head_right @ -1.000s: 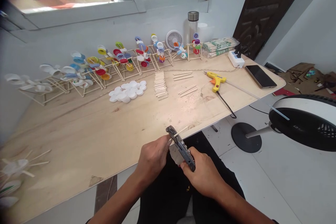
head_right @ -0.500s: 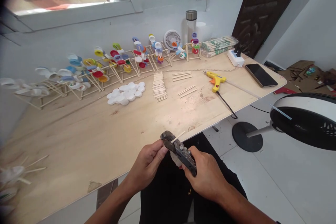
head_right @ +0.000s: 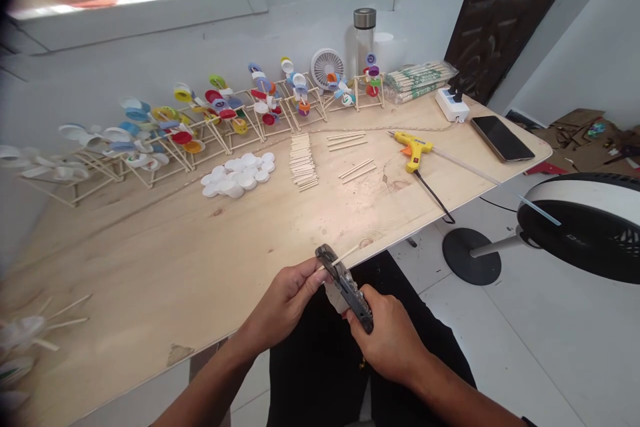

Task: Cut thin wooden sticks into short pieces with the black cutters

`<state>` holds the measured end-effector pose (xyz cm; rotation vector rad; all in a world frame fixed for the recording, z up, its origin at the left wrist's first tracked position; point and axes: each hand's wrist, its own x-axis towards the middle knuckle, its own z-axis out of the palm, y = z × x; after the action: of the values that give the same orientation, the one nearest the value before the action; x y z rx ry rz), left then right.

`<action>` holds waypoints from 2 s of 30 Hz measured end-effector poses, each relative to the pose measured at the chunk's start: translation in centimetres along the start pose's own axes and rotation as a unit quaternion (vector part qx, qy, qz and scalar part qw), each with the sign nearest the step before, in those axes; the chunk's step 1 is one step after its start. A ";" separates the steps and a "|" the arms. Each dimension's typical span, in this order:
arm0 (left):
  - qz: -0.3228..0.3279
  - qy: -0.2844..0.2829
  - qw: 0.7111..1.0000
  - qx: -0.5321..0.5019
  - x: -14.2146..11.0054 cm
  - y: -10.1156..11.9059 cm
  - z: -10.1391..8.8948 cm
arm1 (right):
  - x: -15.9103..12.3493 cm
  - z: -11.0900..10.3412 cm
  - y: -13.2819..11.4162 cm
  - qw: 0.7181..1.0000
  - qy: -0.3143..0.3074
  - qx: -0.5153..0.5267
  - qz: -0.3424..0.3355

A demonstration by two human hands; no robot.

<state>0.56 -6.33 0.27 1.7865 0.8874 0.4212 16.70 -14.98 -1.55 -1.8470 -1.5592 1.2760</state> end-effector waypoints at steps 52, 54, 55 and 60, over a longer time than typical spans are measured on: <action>0.048 0.092 0.991 0.087 -0.1 -1.1 0.9 | 0.8 -0.3 -0.4 0.999 0.001 -0.045 0.003; 0.018 0.041 0.999 -0.009 -0.3 -0.6 0.5 | 0.3 -0.5 -0.6 0.999 -0.003 -0.047 -0.004; 0.006 0.017 0.998 -0.052 -0.4 -0.5 0.3 | 0.1 -0.6 -0.6 0.999 -0.005 -0.051 -0.005; -0.014 -0.018 0.994 -0.107 -0.4 -0.4 -0.1 | -0.2 -0.4 -0.5 0.998 -0.001 -0.064 0.001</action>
<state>0.11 -6.53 0.00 1.5783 0.8095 0.4466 16.79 -14.88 -0.85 -1.9246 -1.6754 1.2054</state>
